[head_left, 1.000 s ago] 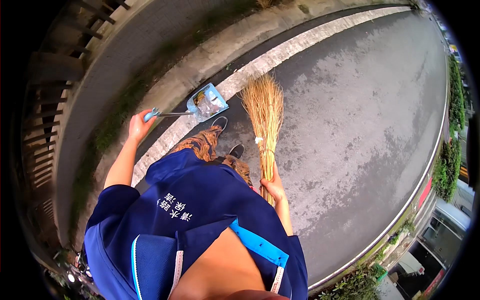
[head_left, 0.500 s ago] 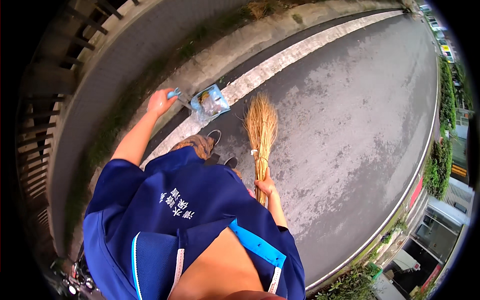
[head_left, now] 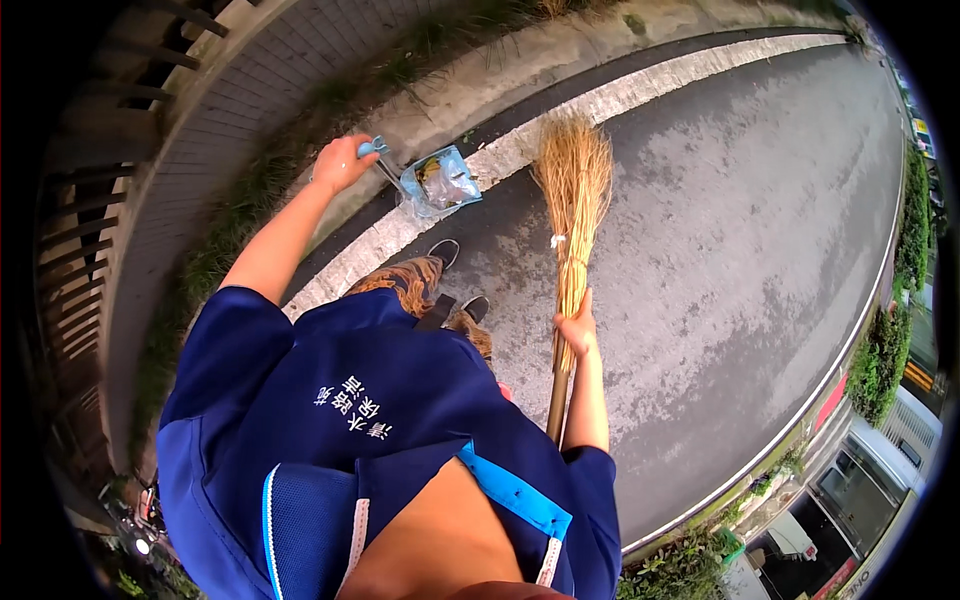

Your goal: The person sweeps leaves and debris from an outdoor asphalt path using a long-handled broom and a dustpan.

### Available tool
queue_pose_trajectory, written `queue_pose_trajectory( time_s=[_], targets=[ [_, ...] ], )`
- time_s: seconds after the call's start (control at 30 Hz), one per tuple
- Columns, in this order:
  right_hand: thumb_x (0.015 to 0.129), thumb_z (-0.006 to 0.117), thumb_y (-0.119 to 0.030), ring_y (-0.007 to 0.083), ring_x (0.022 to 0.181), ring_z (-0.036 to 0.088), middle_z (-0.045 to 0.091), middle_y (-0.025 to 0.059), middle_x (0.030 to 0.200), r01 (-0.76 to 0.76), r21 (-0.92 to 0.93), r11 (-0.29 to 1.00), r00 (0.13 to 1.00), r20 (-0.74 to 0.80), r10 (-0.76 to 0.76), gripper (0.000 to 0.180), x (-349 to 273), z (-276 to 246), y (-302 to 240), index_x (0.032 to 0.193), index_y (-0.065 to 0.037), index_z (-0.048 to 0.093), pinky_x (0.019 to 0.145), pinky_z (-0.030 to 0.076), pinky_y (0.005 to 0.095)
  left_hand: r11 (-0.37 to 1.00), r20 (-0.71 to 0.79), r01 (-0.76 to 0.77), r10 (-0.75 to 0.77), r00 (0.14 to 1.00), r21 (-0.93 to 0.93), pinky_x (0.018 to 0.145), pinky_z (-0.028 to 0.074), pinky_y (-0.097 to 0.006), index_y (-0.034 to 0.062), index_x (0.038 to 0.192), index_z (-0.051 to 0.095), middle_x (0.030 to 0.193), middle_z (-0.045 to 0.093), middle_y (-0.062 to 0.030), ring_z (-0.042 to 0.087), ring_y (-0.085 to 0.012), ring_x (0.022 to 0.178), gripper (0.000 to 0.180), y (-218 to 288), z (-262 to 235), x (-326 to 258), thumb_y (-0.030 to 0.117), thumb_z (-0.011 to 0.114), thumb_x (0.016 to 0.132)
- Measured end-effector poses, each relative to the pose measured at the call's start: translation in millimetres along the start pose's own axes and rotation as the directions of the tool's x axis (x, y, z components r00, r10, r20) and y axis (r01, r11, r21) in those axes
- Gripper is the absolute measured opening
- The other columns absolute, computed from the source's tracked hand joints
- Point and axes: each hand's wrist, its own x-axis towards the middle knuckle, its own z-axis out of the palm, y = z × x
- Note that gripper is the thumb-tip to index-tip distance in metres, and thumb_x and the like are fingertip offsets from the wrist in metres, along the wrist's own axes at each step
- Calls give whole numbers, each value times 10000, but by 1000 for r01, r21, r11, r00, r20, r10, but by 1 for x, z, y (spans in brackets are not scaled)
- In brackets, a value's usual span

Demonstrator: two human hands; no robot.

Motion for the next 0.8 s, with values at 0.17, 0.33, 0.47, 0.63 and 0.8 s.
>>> queue_pose_trajectory(
  time_s=[0.17, 0.33, 0.47, 0.63, 0.8],
  targets=[
    [700, 683, -221, 333, 963, 633, 626, 228, 1079, -13, -337, 941, 1000, 0, 14, 1050, 69, 25, -34, 1475, -120, -19, 843, 500, 393, 1000, 13, -8, 8, 1000, -21, 758, 489, -439, 133, 1063, 642, 887, 664, -167, 627, -348, 861, 317, 5, -5, -5, 301, 668, 795],
    [657, 716, -240, 377, 978, 615, 622, 252, 1055, 90, -651, 754, 970, 229, 81, 1135, 23, 53, -33, 1469, -180, -74, 865, 489, 434, 999, -7, -3, 3, 1000, -43, 750, 490, -444, 140, 1069, 644, 869, 664, -170, 625, -358, 849, 311, -4, 0, -7, 291, 665, 798],
    [664, 679, -202, 344, 957, 636, 641, 195, 1061, 219, -717, 661, 930, 359, 82, 1069, -33, 62, -35, 1478, -255, -12, 832, 508, 425, 998, -22, -9, 7, 1000, -65, 755, 488, -445, 136, 1079, 644, 883, 661, -171, 622, -360, 857, 323, -12, 0, -1, 291, 666, 797],
    [658, 682, -193, 360, 860, 644, 642, 187, 964, 221, -692, 687, 964, 263, -45, 1010, -87, 51, -26, 1477, -264, 96, 767, 518, 448, 989, -39, -45, 40, 998, -139, 764, 486, -444, 123, 1080, 656, 918, 655, -189, 613, -373, 883, 328, -11, -8, -9, 288, 664, 797],
    [663, 700, -206, 359, 777, 634, 619, 165, 927, 144, -625, 767, 990, 97, -107, 970, -137, 5, -41, 1469, -257, 163, 706, 509, 449, 967, -31, -48, 42, 999, -249, 776, 495, -384, 65, 1091, 654, 957, 660, -199, 647, -327, 889, 367, -41, 5, -22, 245, 692, 773]
  ],
)
